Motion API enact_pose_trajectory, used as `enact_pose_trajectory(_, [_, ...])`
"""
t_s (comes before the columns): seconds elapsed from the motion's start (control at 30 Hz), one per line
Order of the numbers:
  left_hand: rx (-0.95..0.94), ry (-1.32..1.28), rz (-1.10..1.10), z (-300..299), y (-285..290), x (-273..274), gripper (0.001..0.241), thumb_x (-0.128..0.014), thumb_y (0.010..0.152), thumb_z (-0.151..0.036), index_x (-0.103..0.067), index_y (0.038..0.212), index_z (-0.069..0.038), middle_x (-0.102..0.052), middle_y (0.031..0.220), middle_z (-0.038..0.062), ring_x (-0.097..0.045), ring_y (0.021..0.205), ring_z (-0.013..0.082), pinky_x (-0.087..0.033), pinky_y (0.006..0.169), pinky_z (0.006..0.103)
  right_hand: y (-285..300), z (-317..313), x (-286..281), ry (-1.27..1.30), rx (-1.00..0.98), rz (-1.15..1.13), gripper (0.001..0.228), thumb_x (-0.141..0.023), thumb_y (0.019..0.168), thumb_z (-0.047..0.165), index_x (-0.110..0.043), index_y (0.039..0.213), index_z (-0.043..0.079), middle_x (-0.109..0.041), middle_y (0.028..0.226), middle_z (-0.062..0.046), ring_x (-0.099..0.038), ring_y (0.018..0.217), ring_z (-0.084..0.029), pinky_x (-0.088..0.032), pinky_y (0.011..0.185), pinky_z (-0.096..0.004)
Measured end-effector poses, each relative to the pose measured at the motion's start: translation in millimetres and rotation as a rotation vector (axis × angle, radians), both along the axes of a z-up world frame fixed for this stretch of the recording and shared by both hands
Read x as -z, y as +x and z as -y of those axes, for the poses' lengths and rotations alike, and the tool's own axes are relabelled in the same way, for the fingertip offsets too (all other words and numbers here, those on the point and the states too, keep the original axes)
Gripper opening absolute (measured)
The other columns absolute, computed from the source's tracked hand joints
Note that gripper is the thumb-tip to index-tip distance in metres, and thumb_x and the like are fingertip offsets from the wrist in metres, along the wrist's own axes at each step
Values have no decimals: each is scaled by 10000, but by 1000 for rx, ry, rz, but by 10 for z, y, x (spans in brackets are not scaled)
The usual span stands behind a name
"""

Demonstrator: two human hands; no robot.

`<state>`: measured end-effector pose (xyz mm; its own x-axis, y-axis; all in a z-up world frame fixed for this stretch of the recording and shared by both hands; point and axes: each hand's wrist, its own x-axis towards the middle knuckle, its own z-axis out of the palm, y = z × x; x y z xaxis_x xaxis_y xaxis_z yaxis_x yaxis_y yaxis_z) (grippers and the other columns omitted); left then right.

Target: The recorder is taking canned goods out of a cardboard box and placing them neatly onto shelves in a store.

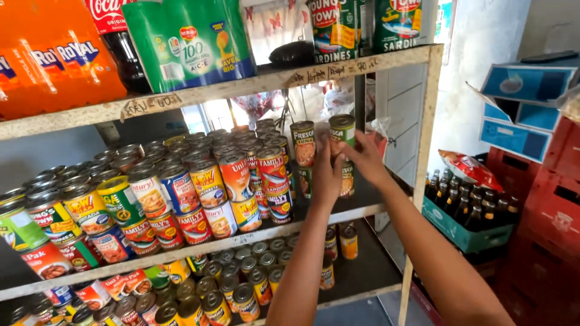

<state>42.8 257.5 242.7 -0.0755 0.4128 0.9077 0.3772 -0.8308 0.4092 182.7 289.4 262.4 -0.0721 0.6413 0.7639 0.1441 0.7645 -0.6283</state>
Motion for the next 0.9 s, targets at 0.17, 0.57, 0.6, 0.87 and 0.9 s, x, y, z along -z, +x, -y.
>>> enact_pose_trajectory(0.17, [55,-255,8,23,1,115,561,-590,1001,-190,-427,1502,5,-577,1410,274,-559,1331,420,-441,1098,450,-23,-111,265,-124,-73,-77,348,-694,993,266,-632,1262,54,-675,1022,14,-597,923,-64,-502,808,-241])
enact_pose_trajectory(0.57, [24,-265,-23,134,-7,105,740,-681,862,-95,-368,1527,-8,-539,1436,258,-547,1325,415,-462,1072,443,-56,154,265,-165,-37,15,553,-765,934,259,-546,1388,32,-683,1150,-57,-623,984,-112,-527,852,-281])
enact_pose_trajectory(0.6, [22,-269,-20,74,-5,164,740,-681,862,-95,-368,1527,-8,-539,1436,258,-547,1325,415,-462,1072,443,-56,164,267,-169,-39,18,553,-765,934,259,-546,1388,32,-683,1150,-57,-623,984,-112,-527,852,-281])
enact_pose_trajectory(0.87, [-28,-410,2,261,-51,183,547,-604,895,-71,-480,1427,-48,-744,1046,153,-738,953,329,-574,833,442,-95,164,324,-113,97,135,644,-804,871,266,-505,1378,4,-699,1165,-116,-682,1034,-161,-544,872,-329])
enact_pose_trajectory(0.9, [-36,-416,4,277,-68,257,547,-604,895,-71,-480,1427,-48,-744,1046,153,-738,953,329,-574,833,442,-113,224,329,-118,89,136,644,-804,871,266,-505,1378,4,-699,1165,-116,-682,1034,-161,-544,872,-329])
